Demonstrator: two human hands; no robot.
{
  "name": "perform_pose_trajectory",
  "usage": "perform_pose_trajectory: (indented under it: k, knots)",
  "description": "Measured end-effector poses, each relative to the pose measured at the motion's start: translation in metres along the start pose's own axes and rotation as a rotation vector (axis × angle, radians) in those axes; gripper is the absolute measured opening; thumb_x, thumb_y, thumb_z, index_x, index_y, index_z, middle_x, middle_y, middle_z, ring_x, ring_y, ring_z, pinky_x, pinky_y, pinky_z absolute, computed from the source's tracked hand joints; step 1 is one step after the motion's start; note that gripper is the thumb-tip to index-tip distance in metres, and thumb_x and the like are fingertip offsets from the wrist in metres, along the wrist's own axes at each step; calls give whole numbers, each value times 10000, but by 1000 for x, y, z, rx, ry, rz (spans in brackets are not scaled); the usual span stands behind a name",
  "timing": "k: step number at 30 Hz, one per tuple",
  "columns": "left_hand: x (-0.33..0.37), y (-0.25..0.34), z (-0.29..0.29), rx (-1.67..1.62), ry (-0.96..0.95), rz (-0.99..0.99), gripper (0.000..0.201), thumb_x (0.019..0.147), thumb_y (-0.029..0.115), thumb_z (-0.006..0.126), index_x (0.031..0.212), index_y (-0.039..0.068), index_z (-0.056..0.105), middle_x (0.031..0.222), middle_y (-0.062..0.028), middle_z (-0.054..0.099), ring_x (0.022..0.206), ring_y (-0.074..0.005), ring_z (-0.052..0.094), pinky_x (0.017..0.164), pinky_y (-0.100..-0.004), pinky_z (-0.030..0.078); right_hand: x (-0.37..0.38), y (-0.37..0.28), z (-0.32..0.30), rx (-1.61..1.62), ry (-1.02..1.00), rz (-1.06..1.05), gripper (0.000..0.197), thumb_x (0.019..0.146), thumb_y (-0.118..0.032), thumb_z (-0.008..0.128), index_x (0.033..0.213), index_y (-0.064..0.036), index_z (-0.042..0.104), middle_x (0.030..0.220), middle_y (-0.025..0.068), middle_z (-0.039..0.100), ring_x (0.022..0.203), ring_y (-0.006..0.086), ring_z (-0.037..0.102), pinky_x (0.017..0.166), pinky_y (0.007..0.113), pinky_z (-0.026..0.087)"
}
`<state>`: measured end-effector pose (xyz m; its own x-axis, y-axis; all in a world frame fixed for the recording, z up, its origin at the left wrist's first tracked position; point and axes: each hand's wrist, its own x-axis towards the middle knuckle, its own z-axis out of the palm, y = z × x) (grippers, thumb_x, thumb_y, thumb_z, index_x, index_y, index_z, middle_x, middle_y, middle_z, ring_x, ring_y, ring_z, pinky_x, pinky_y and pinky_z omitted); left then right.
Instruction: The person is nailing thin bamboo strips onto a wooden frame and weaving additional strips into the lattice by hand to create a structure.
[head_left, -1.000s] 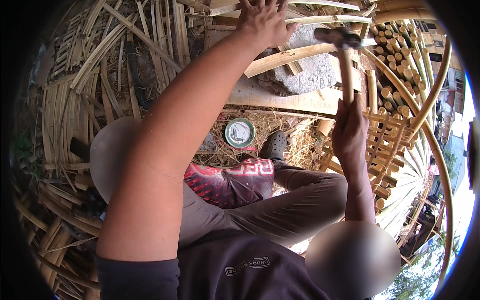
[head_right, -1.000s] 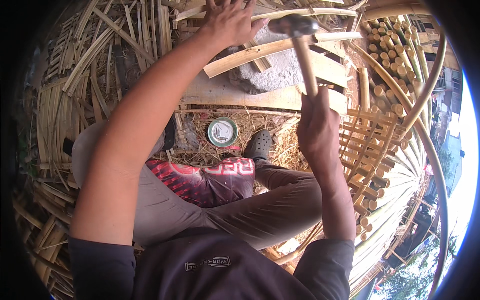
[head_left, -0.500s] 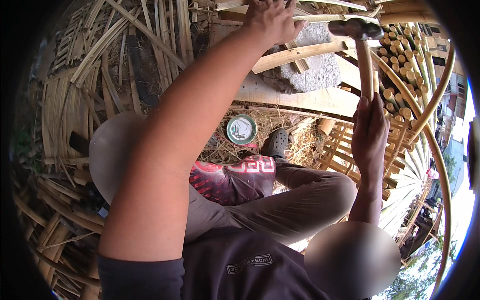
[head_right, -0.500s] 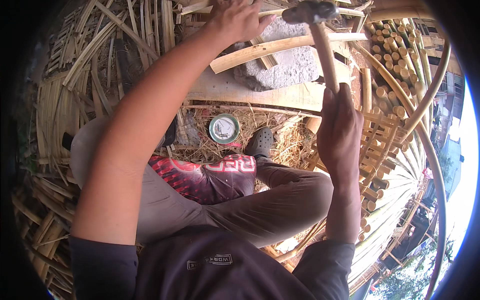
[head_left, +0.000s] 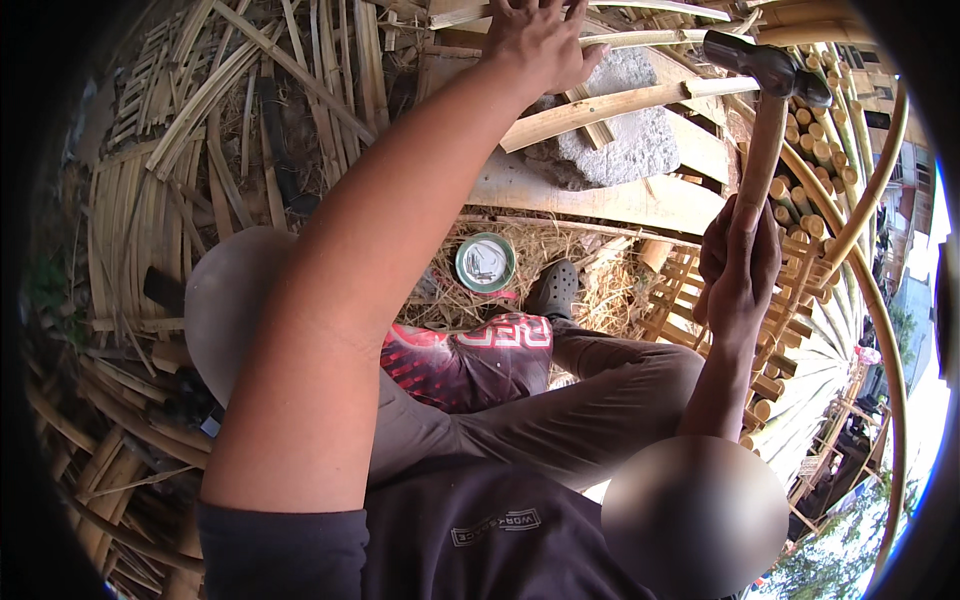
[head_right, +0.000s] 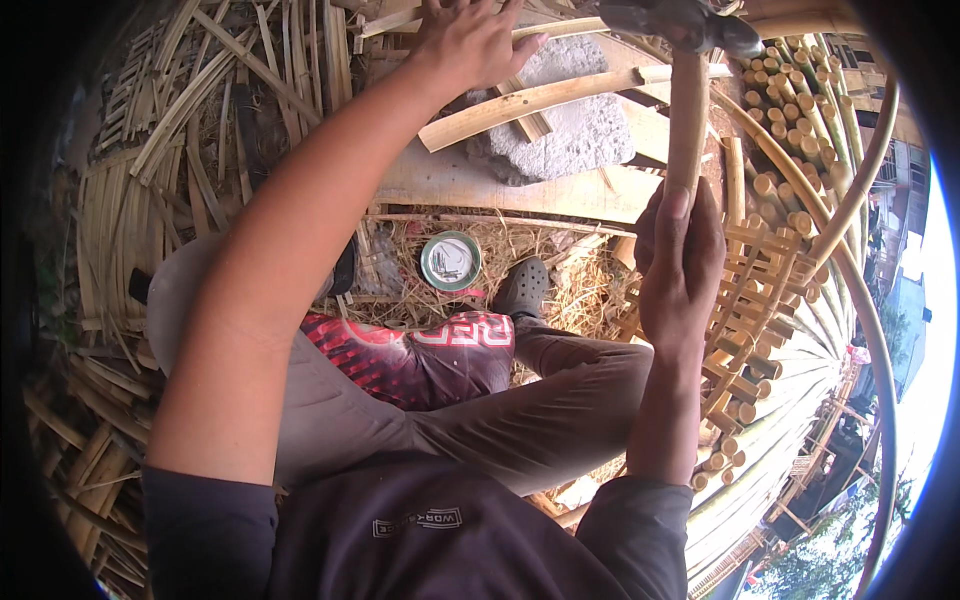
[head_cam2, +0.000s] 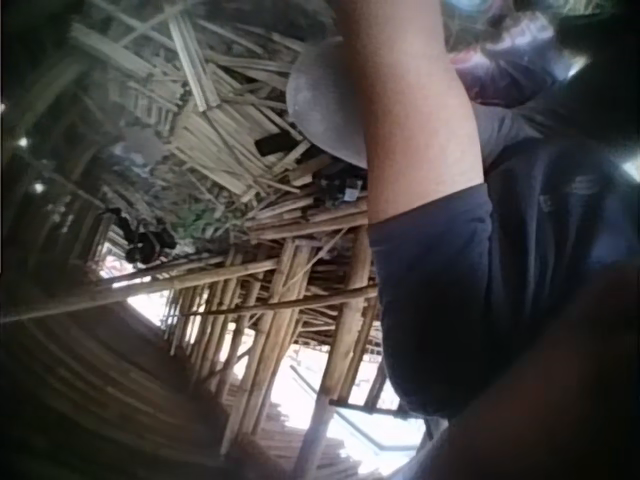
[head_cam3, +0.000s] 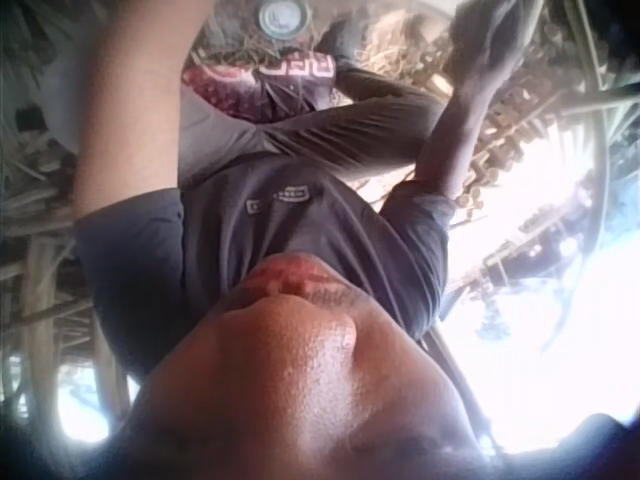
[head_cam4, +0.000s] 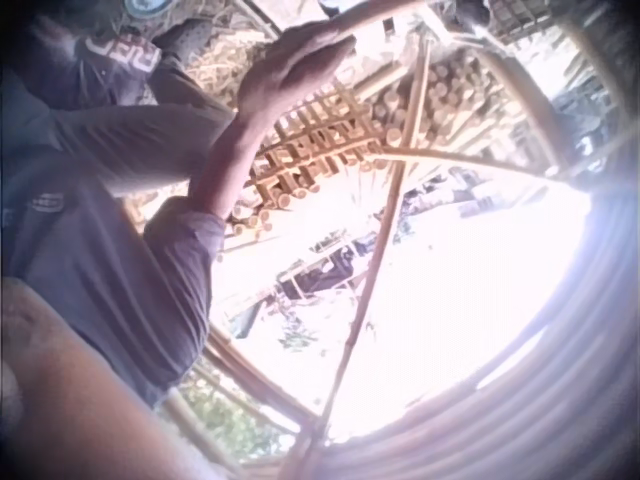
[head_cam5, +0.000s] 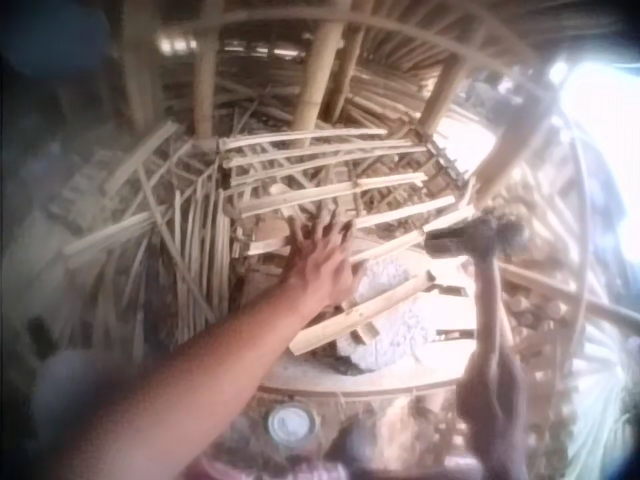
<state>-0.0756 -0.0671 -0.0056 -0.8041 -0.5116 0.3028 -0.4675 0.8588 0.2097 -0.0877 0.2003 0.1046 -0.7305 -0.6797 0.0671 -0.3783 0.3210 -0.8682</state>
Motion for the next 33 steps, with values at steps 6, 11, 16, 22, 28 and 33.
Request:
perform_pose_trajectory:
  k: [6,11,16,22,28,33]
  knots:
    - [-4,5,-11,-8,-95,-36,726,965,520,376,1523,66,276,1598,-172,204,1458,-379,218,1169,-643,86,1,10,6,533,44,484,310,1044,-374,439,1007,-82,536,630,-89,341,493,13,294,422,186,215]
    - [2,-5,21,109,-16,-50,768,962,647,262,1562,174,194,1622,-113,159,1487,-396,99,1139,-701,4,23,45,-11,863,-63,563,314,1034,-403,454,1053,-94,506,653,-73,330,517,27,289,428,178,243]
    - [5,-2,21,130,43,-8,783,952,659,314,1563,186,188,1608,-148,198,1415,-424,311,1128,-690,130,41,80,-33,1631,-130,717,319,1040,-357,454,902,-73,410,697,-36,339,522,45,301,383,177,282]
    - [3,-5,9,54,90,31,725,961,604,394,1536,178,277,1602,-186,172,1413,-448,284,1108,-703,168,44,85,-27,1725,-105,762,361,1038,-368,451,835,-83,361,693,-34,331,518,42,290,381,173,278]
    - [-1,4,-3,66,149,102,554,935,502,529,1258,53,566,1433,-176,406,1365,-334,358,1098,-678,212,31,76,-43,1655,-85,695,347,1029,-362,479,864,-75,378,701,-27,328,514,45,294,373,171,263]
    - [-3,1,1,62,120,123,509,962,496,481,1261,104,605,1347,-124,530,1371,-280,357,1139,-668,116,28,75,-46,1640,-46,695,346,1025,-354,489,860,-72,375,701,-24,331,509,47,299,371,173,264]
